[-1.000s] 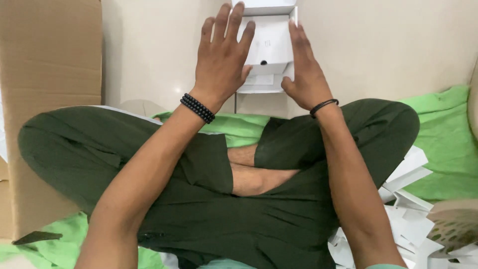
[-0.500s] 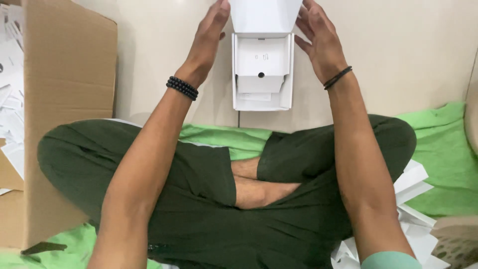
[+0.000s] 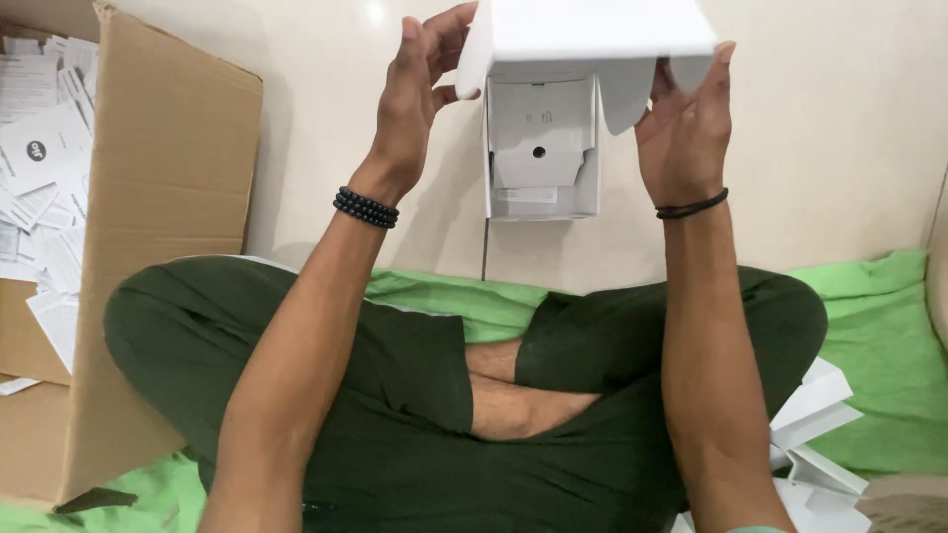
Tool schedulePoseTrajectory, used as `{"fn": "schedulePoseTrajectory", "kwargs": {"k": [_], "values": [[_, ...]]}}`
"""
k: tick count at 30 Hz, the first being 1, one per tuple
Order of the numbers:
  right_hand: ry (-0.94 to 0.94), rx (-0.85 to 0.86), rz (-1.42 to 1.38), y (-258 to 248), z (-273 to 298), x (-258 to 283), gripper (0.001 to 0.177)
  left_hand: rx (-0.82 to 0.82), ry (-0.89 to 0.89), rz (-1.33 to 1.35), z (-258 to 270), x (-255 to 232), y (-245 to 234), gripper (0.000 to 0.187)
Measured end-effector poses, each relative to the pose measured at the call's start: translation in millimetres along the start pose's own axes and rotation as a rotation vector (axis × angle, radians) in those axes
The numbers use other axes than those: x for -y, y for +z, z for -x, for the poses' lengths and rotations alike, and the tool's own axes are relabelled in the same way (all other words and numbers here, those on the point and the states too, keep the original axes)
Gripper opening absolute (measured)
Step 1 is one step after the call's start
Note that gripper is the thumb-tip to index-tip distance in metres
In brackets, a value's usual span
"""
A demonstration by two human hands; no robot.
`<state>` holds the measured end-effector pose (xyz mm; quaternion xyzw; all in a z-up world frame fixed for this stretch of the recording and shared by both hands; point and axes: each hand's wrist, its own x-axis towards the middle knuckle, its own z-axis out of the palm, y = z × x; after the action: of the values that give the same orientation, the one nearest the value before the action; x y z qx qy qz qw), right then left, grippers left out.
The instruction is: The person packs electronic components or items into small white retail boxes with manuals.
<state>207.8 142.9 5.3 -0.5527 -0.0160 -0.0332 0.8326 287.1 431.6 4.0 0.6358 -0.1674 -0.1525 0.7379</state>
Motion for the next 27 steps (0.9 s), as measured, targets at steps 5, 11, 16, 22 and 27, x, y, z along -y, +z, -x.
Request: {"fn": "schedulePoseTrajectory", "kwargs": {"k": [5, 11, 16, 22, 27], "values": [[-0.096, 0.094, 0.129, 5.9, 14.5, -7.8, 0.061, 0.048, -0.004, -0.177, 8.9, 2.5, 9.6, 0.097], [0.030, 0.071, 0.389, 3.5, 21.3, -10.8, 0.052, 0.149, -0.011, -0.698, 15.8, 6.2, 14.4, 0.059], [-0.045, 0.129, 1.223, 8.9, 31.2, -22.1, 0.070, 0.047, 0.316, -1.213, 24.8, 44.9, 20.0, 0.089], [-0.167, -0.387, 1.352, 31.5, 71.5, -43.3, 0.071, -0.134, 0.009, -1.140, 29.2, 23.5, 51.7, 0.089], [-0.080, -0.708, 0.975, 59.5, 123.8, -88.5, 0.067, -0.176, -0.270, -0.964, 20.7, 62.7, 16.3, 0.063]]}}
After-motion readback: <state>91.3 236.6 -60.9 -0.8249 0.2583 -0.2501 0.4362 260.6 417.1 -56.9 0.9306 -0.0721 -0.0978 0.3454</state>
